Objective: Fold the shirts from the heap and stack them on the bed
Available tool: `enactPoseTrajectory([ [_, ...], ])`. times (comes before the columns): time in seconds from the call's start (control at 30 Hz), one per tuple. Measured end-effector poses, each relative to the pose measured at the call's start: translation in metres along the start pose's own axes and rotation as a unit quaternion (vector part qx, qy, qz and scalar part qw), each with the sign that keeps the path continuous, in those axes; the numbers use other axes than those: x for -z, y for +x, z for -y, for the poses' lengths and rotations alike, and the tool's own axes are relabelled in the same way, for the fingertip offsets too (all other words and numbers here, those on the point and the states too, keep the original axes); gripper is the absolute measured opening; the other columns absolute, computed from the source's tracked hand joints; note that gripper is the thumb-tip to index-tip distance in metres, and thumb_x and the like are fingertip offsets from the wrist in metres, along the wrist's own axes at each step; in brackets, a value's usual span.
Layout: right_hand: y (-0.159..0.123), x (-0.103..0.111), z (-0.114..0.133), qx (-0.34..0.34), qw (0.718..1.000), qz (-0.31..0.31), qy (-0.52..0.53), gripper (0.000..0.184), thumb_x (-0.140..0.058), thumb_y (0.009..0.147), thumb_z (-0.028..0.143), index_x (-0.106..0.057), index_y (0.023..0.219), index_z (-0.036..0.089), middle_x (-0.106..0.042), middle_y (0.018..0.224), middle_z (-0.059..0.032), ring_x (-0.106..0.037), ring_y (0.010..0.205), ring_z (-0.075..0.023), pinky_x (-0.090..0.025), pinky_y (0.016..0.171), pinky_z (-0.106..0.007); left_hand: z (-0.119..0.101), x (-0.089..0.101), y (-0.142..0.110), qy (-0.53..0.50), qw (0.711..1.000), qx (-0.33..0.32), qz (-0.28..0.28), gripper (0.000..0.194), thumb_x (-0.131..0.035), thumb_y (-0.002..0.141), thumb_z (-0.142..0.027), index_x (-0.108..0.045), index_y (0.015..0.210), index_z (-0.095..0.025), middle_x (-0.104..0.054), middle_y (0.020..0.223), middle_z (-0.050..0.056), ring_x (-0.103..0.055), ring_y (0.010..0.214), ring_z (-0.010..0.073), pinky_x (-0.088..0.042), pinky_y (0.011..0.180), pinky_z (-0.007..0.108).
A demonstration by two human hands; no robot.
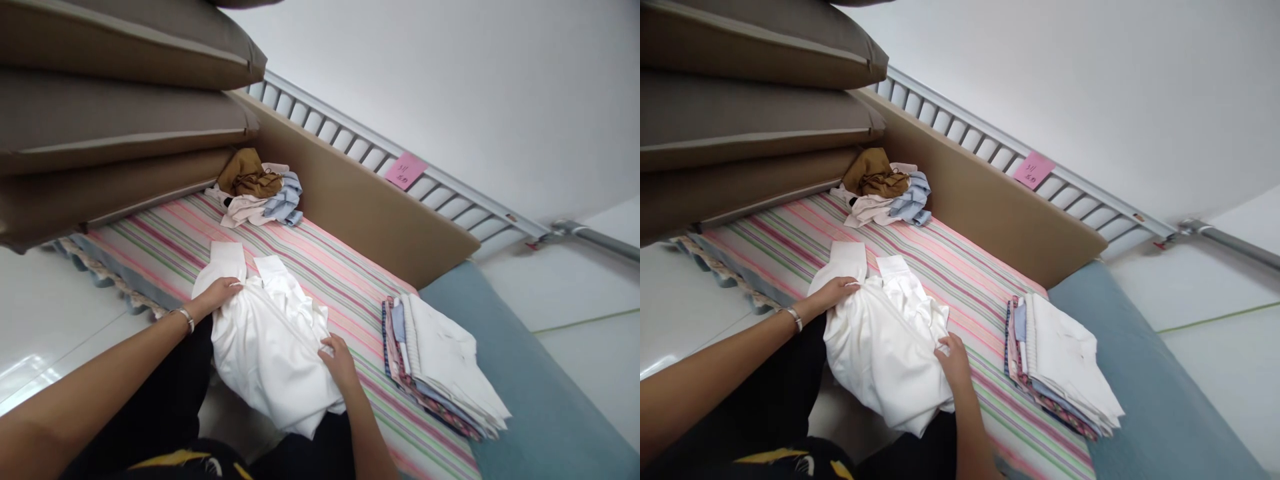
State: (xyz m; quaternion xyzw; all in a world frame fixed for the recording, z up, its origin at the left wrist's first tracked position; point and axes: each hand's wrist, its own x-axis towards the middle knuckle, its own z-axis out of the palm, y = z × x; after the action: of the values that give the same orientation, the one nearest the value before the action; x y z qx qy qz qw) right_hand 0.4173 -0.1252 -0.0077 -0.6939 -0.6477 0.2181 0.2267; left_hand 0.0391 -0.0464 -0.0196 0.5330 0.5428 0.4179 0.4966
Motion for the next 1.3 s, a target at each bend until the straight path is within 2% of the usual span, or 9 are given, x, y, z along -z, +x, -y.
enactPoseTrajectory([
  [0.17, 0.002, -0.002, 0.002, -0.004, 0.999, 0.017, -0.031, 0.021, -0.061, 0.062, 0.020, -0.065, 0.083, 0.019, -0.055, 0.121, -0.0123, -0.048, 0.119, -0.0246, -0.038, 0.098, -0.035, -0.001, -0.001, 0.000, -0.001, 1.000, 0.009, 0.001, 0.035, -0.058, 0.062, -0.050, -0.061, 0.070, -0.015, -0.058, 0.062, -0.001, -0.051, 0.061, 0.0159, -0.039, 0.055, 0.024],
  [0.3, 0.007, -0.002, 0.008, -0.013, 0.999, 0.010, -0.036, 0.007, -0.062, 0.058, 0.016, -0.060, 0.064, 0.020, -0.058, 0.112, -0.0107, -0.054, 0.109, -0.0251, -0.038, 0.097, -0.036, -0.003, -0.001, -0.002, 0.000, 1.000, 0.008, 0.007, 0.037, -0.058, 0.063, -0.051, -0.061, 0.069, -0.015, -0.057, 0.061, -0.001, -0.050, 0.059, 0.0157, -0.039, 0.056, 0.025],
  [0.47, 0.005, 0.002, 0.016, 0.000, 1.000, -0.018, -0.023, 0.008, -0.058, 0.060, 0.020, -0.052, 0.056, 0.023, -0.062, 0.092, -0.0057, -0.059, 0.095, -0.0221, -0.042, 0.089, -0.032, -0.004, 0.001, -0.004, 0.011, 1.000, -0.002, 0.003, 0.034, -0.055, 0.066, -0.050, -0.058, 0.066, -0.016, -0.052, 0.057, -0.002, -0.047, 0.056, 0.0140, -0.036, 0.053, 0.024],
  [0.67, -0.009, 0.026, 0.035, -0.029, 0.987, -0.155, 0.019, 0.014, -0.045, 0.075, 0.038, -0.048, 0.073, 0.024, -0.063, 0.102, -0.0074, -0.059, 0.092, -0.0213, -0.043, 0.082, -0.031, -0.006, 0.001, -0.010, 0.035, 0.998, -0.042, -0.009, 0.035, -0.055, 0.069, -0.052, -0.056, 0.059, -0.018, -0.051, 0.054, -0.003, -0.045, 0.057, 0.0145, -0.033, 0.054, 0.023],
  [0.8, -0.007, 0.050, 0.061, -0.055, 0.956, -0.281, 0.061, 0.018, -0.043, 0.077, 0.043, -0.044, 0.079, 0.024, -0.059, 0.079, -0.0020, -0.057, 0.077, -0.0194, -0.041, 0.074, -0.029, -0.022, 0.000, -0.016, 0.148, 0.981, -0.127, 0.007, 0.031, -0.057, 0.072, -0.050, -0.062, 0.061, -0.021, -0.062, 0.064, 0.002, -0.052, 0.065, 0.0184, -0.035, 0.064, 0.025],
  [0.9, -0.003, 0.076, 0.087, -0.047, 0.939, -0.332, 0.073, 0.019, -0.042, 0.077, 0.042, -0.043, 0.081, 0.023, -0.054, 0.076, -0.0014, -0.053, 0.074, -0.0185, -0.039, 0.072, -0.029, -0.059, 0.008, -0.012, 0.235, 0.954, -0.184, -0.008, 0.032, -0.052, 0.078, -0.050, -0.066, 0.070, -0.022, -0.066, 0.073, 0.005, -0.055, 0.072, 0.0209, -0.035, 0.067, 0.026],
  [1.0, 0.002, 0.116, 0.119, -0.003, 0.924, -0.373, 0.077, 0.019, -0.045, 0.076, 0.041, -0.046, 0.080, 0.022, -0.053, 0.074, -0.0009, -0.051, 0.072, -0.0178, -0.038, 0.070, -0.029, -0.122, 0.025, -0.002, 0.269, 0.933, -0.234, -0.045, 0.035, -0.047, 0.082, -0.050, -0.065, 0.075, -0.021, -0.064, 0.073, 0.005, -0.054, 0.072, 0.0202, -0.035, 0.067, 0.026],
  [1.17, 0.001, 0.213, 0.179, 0.142, 0.902, -0.408, -0.022, 0.017, -0.048, 0.077, 0.038, -0.047, 0.081, 0.022, -0.055, 0.074, -0.0007, -0.050, 0.069, -0.0172, -0.036, 0.069, -0.030, -0.249, 0.058, 0.002, 0.290, 0.887, -0.342, -0.107, 0.037, -0.045, 0.085, -0.048, -0.061, 0.074, -0.016, -0.057, 0.067, 0.000, -0.048, 0.065, 0.0144, -0.032, 0.062, 0.024],
  [1.3, -0.019, 0.293, 0.239, 0.207, 0.855, -0.458, -0.128, 0.012, -0.049, 0.082, 0.030, -0.053, 0.088, 0.020, -0.057, 0.077, -0.0033, -0.049, 0.069, -0.0148, -0.034, 0.070, -0.031, -0.339, 0.077, -0.019, 0.285, 0.847, -0.414, -0.173, 0.039, -0.046, 0.086, -0.046, -0.057, 0.070, -0.012, -0.048, 0.062, -0.003, -0.043, 0.062, 0.0099, -0.031, 0.062, 0.022],
])
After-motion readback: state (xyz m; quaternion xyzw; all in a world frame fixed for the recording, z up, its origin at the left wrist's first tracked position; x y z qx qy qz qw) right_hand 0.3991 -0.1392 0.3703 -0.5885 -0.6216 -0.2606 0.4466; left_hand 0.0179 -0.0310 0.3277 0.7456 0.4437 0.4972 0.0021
